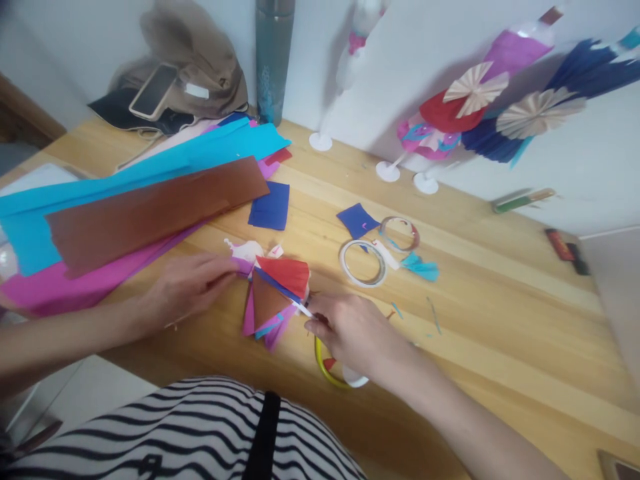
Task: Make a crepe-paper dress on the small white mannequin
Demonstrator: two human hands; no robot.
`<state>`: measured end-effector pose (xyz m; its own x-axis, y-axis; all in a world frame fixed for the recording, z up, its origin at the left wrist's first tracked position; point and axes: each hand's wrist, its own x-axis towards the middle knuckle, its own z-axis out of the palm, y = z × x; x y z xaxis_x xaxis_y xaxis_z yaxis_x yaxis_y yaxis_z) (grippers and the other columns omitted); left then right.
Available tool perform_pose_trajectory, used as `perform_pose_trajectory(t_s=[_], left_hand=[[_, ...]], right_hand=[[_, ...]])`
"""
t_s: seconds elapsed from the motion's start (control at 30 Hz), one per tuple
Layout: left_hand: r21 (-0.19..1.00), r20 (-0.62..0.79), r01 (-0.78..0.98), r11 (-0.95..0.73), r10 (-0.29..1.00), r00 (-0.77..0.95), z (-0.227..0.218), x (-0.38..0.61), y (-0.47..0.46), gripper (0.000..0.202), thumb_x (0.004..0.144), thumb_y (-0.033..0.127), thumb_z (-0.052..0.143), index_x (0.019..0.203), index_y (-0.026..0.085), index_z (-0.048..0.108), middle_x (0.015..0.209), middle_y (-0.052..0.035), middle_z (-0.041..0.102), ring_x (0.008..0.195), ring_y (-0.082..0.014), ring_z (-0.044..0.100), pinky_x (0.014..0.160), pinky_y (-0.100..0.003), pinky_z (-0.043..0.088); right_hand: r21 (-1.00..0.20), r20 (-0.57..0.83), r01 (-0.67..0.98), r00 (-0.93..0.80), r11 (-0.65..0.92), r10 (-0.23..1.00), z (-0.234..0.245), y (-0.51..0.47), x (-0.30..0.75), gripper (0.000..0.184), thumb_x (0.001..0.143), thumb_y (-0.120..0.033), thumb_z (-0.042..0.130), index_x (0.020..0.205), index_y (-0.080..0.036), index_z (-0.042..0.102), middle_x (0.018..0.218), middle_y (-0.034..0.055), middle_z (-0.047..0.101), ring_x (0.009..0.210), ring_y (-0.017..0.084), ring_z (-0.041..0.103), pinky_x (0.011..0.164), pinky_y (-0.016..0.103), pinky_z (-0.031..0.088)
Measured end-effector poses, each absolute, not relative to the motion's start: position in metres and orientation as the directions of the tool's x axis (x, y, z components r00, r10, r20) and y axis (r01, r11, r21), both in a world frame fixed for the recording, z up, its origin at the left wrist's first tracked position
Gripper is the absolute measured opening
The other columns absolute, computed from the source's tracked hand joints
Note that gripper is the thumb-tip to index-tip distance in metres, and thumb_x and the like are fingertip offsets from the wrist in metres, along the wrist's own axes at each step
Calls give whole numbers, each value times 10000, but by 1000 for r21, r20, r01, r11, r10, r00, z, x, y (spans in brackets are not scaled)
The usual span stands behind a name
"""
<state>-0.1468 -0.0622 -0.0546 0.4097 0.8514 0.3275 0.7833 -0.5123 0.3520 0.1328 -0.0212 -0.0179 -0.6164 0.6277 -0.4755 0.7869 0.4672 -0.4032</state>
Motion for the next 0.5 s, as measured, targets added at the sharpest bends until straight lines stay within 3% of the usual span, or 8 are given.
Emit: perform_pose_trajectory(t_s=[0.07, 0.13, 0.23, 0.3, 0.37, 0.43, 0.5], left_hand=[[271, 349, 829, -489, 853, 389, -47, -152, -55, 219, 959, 177, 503, 1140, 172, 626, 1143, -113, 686, 1012, -209, 664, 821, -315, 557], [171, 322, 810, -560, 809, 491, -40, -156, -45, 421, 901, 207, 615, 1316, 186, 542, 1411, -161, 550, 1318, -310, 499, 1028, -459, 473], [236, 105, 690, -684, 724, 682, -29, -157, -25, 767, 812, 272, 732, 1482, 214, 362, 1568, -151, 382, 1491, -359, 249, 1153, -548, 308], [403, -39, 618, -675, 662, 749, -22, -153, -9, 816, 836, 364, 700, 1524, 213, 287, 1582, -143, 367, 1489, -324, 275, 1135, -472, 349], [553, -165, 636, -538, 677, 717, -15, -145, 9, 696, 934, 415, 549, 1524, 147, 298, 1556, -166, 405, 1413, -279, 419, 1060, -374, 423], [533, -222, 752, -387, 794, 566, -10, -133, 26, 507, 1001, 393, 380, 1410, 113, 487, 1390, -167, 585, 1225, -273, 588, 921, -337, 475], [493, -252, 795, -353, 817, 519, -8, -120, 41, 406, 939, 409, 482, 1119, 103, 678, 1104, -140, 717, 959, -249, 671, 736, -278, 460]], right_hand=[[-406, -460, 781, -624, 475, 632, -18, -22, 133, 194, 902, -177, 505, 766, -189, 644, 760, 69, 699, 656, 182, 614, 599, 273, 369], [-409, -449, 775, -631, 483, 632, -17, -23, 134, 189, 895, -170, 511, 757, -188, 638, 755, 69, 699, 643, 177, 606, 589, 272, 360], [-410, -452, 777, -628, 478, 633, -17, -23, 134, 183, 898, -170, 514, 758, -188, 630, 760, 70, 701, 630, 173, 599, 583, 274, 351], [-403, -466, 785, -619, 471, 633, -18, -23, 134, 179, 903, -179, 517, 761, -192, 625, 765, 68, 702, 638, 179, 605, 587, 276, 351], [-390, -474, 790, -613, 473, 632, -18, -23, 134, 175, 906, -186, 519, 765, -197, 622, 765, 62, 701, 652, 187, 613, 593, 275, 352], [-384, -473, 787, -617, 483, 629, -18, -23, 134, 176, 915, -187, 509, 783, -200, 625, 771, 60, 701, 667, 191, 622, 599, 274, 353], [-382, -473, 784, -620, 489, 625, -17, -23, 134, 177, 922, -189, 503, 805, -198, 635, 776, 62, 703, 676, 193, 629, 601, 273, 353]])
